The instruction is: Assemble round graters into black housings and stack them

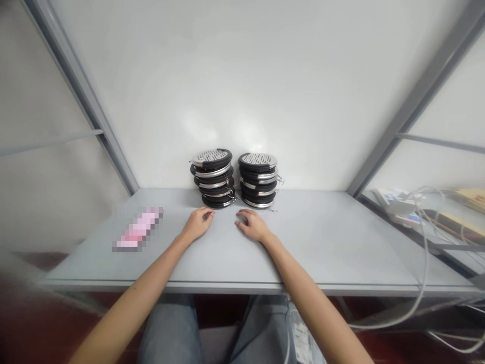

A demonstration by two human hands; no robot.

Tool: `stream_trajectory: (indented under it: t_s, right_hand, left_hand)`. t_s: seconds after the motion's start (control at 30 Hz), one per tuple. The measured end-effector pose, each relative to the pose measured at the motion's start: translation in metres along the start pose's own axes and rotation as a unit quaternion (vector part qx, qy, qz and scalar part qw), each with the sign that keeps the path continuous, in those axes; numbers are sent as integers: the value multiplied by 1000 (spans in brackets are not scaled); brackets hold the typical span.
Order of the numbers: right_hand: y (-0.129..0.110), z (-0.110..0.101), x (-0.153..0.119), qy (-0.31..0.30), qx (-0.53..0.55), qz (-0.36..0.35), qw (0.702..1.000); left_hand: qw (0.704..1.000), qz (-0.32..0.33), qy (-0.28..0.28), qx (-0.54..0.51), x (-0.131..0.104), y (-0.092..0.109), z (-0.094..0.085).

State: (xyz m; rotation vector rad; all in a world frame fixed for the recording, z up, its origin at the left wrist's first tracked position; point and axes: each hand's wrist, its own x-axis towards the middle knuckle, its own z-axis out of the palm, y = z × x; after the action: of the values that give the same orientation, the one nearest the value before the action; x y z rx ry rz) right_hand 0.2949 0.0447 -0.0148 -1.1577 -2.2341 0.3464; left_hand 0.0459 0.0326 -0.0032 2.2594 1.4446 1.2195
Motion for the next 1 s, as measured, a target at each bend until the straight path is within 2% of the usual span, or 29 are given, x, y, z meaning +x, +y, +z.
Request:
stream_trajectory:
  t_s: [0.43, 0.63, 0.8, 1.0]
  right_hand:
    - [1, 0, 1, 2, 6, -2, 1000]
    - [1, 0, 0, 3, 6, -3, 1000]
    - [0, 0, 0, 1, 1, 0, 1000]
    - [0, -1, 0, -5, 1, 1, 1000]
  left_hand:
    - [1000, -1, -6, 1, 0, 0, -1]
    - [998, -41, -7, -41, 0, -6, 3]
    - [1000, -1, -11, -15, 0, -5, 0]
    - [1000, -2, -15, -11, -1, -2, -2]
